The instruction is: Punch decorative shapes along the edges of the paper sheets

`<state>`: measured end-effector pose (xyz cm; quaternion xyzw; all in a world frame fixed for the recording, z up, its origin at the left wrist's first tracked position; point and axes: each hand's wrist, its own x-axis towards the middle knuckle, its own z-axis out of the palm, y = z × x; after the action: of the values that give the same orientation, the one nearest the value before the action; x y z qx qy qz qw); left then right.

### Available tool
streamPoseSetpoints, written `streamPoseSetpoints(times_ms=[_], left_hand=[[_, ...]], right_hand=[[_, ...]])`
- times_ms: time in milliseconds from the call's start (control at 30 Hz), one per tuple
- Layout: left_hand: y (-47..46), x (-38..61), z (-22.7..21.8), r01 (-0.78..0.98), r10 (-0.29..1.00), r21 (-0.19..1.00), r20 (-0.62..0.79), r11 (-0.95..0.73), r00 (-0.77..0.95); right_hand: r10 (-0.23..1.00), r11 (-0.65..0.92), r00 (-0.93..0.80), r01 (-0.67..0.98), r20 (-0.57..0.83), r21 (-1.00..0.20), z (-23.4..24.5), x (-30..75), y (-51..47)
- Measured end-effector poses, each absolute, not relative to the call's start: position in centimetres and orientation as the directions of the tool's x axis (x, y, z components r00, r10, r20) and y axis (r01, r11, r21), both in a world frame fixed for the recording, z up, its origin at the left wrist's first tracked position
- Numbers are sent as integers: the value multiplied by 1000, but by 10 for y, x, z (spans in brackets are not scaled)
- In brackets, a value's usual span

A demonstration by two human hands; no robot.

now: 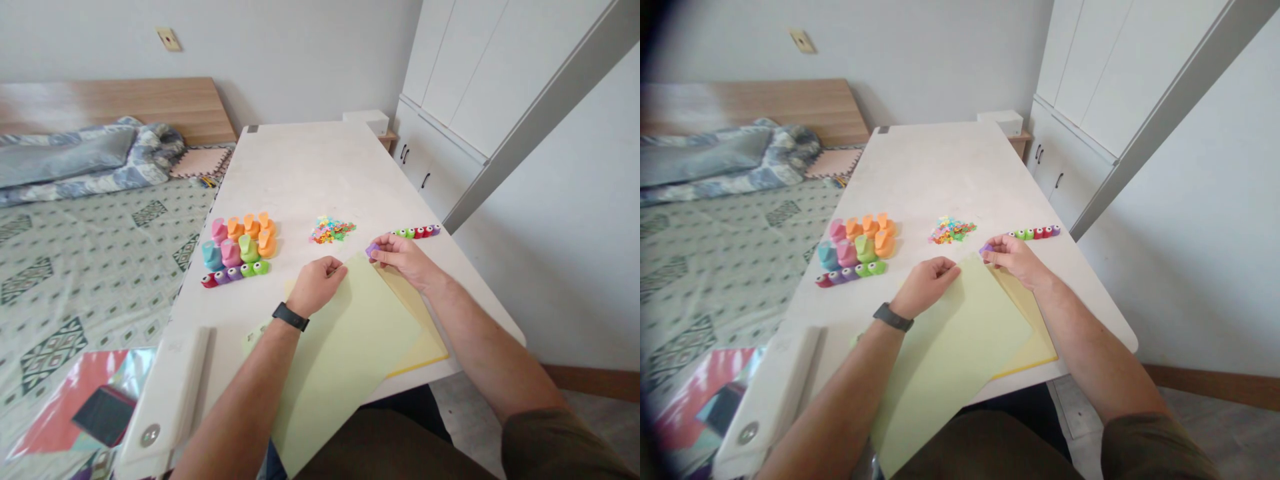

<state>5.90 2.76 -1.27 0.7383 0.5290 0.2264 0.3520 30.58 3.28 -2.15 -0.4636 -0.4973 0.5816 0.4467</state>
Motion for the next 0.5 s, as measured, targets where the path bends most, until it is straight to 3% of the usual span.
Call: streamPoseSetpoints(times_ms=[500], left_hand=[[33, 54, -3, 649, 934, 728, -33, -221, 355]], right_hand=[[991, -62, -121, -24, -59, -998, -20, 304, 32]])
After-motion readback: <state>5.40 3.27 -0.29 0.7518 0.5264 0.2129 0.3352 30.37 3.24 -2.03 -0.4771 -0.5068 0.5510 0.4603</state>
